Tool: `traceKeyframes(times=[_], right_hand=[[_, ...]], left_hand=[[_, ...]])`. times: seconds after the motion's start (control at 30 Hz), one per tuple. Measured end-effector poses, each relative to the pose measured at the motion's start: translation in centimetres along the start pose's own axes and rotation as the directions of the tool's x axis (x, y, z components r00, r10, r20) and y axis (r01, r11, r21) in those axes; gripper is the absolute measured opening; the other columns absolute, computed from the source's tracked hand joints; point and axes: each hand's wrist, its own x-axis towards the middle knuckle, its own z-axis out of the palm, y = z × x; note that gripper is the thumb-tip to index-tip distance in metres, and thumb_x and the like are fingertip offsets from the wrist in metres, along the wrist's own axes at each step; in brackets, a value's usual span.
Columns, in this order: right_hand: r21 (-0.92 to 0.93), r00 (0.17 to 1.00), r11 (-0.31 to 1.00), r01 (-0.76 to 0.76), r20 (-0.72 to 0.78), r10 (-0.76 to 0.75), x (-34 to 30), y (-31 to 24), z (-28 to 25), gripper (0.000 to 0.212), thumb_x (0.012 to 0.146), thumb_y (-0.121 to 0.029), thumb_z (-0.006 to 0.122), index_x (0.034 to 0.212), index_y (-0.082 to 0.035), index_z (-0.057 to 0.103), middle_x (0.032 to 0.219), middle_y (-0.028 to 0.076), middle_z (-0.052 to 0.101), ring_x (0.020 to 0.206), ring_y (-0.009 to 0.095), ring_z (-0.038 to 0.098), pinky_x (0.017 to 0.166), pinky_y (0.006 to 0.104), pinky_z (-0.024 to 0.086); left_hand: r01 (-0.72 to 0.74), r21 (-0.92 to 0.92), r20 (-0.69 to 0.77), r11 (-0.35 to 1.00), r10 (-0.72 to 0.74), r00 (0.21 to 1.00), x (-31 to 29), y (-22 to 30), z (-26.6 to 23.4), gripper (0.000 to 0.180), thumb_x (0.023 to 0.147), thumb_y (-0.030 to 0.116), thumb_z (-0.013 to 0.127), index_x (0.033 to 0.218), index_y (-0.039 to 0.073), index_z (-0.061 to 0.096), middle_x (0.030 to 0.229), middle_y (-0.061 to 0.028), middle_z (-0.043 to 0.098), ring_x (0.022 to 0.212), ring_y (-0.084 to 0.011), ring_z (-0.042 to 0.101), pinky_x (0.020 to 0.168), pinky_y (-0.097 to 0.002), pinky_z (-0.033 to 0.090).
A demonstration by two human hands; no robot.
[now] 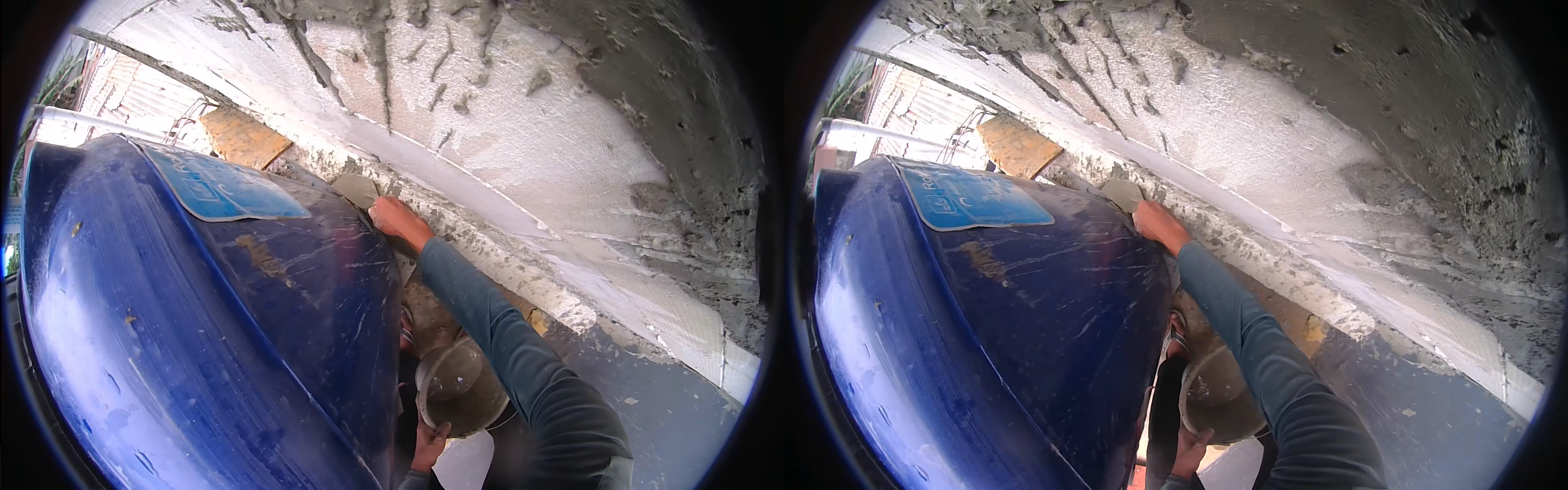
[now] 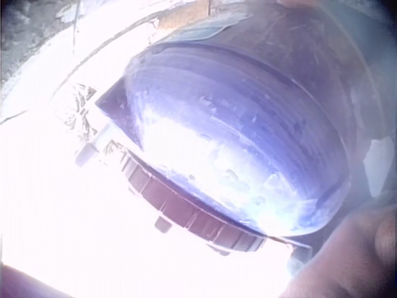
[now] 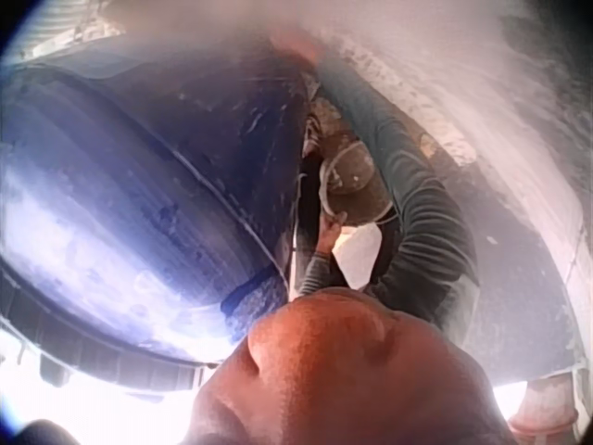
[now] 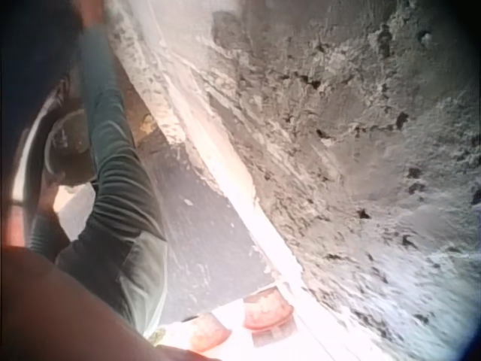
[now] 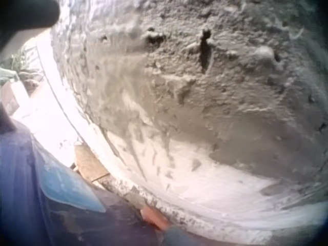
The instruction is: The person applies mortar to a concrete block wall using a trowel, spreading the mixture across the surface and edges, then refills the trowel from a bucket of cement.
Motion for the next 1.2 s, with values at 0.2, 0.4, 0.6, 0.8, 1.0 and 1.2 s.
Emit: traceKeyframes(times=[0.2, 0.4, 0.6, 0.8, 1.0, 1.2], right_hand=[[0.26, 0.974, 0.944, -0.203, -0.049, 0.223, -7.4, -1.7, -0.9, 0.035, 0.1, -0.025, 0.057, 0.094, 0.008, 0.066, 0.09, 0.03, 0.068, 0.089, 0.049, 0.067, 0.078, 0.0538, 0.051], [0.385, 0.921, 0.839, -0.384, 0.087, 0.381, -9.3, -2.2, -2.8, 0.037, 0.102, -0.025, 0.057, 0.088, 0.009, 0.064, 0.082, 0.029, 0.067, 0.076, 0.041, 0.069, 0.072, 0.0513, 0.053], [0.627, 0.888, 0.644, -0.439, 0.193, 0.417, -8.9, -3.1, -2.3, 0.037, 0.105, -0.028, 0.058, 0.086, 0.003, 0.063, 0.071, 0.01, 0.062, 0.054, 0.017, 0.059, 0.049, 0.0369, 0.049], [0.675, 0.893, 0.604, -0.424, 0.2, 0.403, -6.6, -3.3, -2.0, 0.036, 0.105, -0.029, 0.055, 0.091, 0.003, 0.063, 0.071, 0.006, 0.06, 0.054, 0.014, 0.058, 0.046, 0.0326, 0.048], [0.639, 0.94, 0.702, -0.314, 0.106, 0.324, -4.8, -4.2, -1.3, 0.036, 0.105, -0.031, 0.055, 0.094, 0.003, 0.063, 0.074, 0.009, 0.061, 0.057, 0.017, 0.059, 0.049, 0.0341, 0.048], [0.266, 0.966, 0.956, -0.12, -0.19, 0.175, -5.9, -0.3, 0.8, 0.037, 0.101, -0.027, 0.057, 0.095, 0.008, 0.069, 0.083, 0.027, 0.069, 0.078, 0.04, 0.07, 0.071, 0.0493, 0.055]], left_hand=[[-0.004, -0.022, -0.022, 1.0, 0.003, 1.0, 0.0, -1.8, -0.5, 0.067, 0.089, -0.004, 0.062, 0.151, -0.004, 0.036, 0.142, -0.0172, 0.056, 0.13, -0.0238, 0.055, 0.109, -0.0369, 0.046], [-0.029, 0.101, 0.007, 0.994, 0.029, 1.0, 0.2, -2.1, -0.5, 0.066, 0.091, -0.006, 0.061, 0.152, -0.003, 0.035, 0.142, -0.0155, 0.055, 0.128, -0.0231, 0.057, 0.106, -0.0358, 0.049], [-0.027, 0.047, -0.002, 0.999, 0.027, 1.0, 0.1, -3.2, -0.7, 0.066, 0.092, -0.005, 0.061, 0.152, -0.002, 0.034, 0.142, -0.0148, 0.055, 0.127, -0.0225, 0.057, 0.104, -0.0354, 0.051], [-0.007, -0.01, -0.019, 1.0, 0.007, 1.0, 0.4, -2.6, -0.3, 0.069, 0.091, -0.005, 0.062, 0.153, -0.001, 0.034, 0.143, -0.015, 0.055, 0.128, -0.0229, 0.056, 0.105, -0.0354, 0.05], [-0.055, -0.027, -0.021, 0.998, 0.054, 0.998, 0.4, -0.6, 0.3, 0.074, 0.088, -0.007, 0.062, 0.155, -0.001, 0.032, 0.146, -0.0162, 0.053, 0.131, -0.024, 0.054, 0.109, -0.0357, 0.046], [-0.015, -0.029, -0.01, 0.999, 0.014, 1.0, 0.6, -0.2, 0.5, 0.073, 0.087, -0.007, 0.062, 0.154, -0.003, 0.032, 0.146, -0.0172, 0.053, 0.133, -0.0249, 0.054, 0.113, -0.0369, 0.043]])
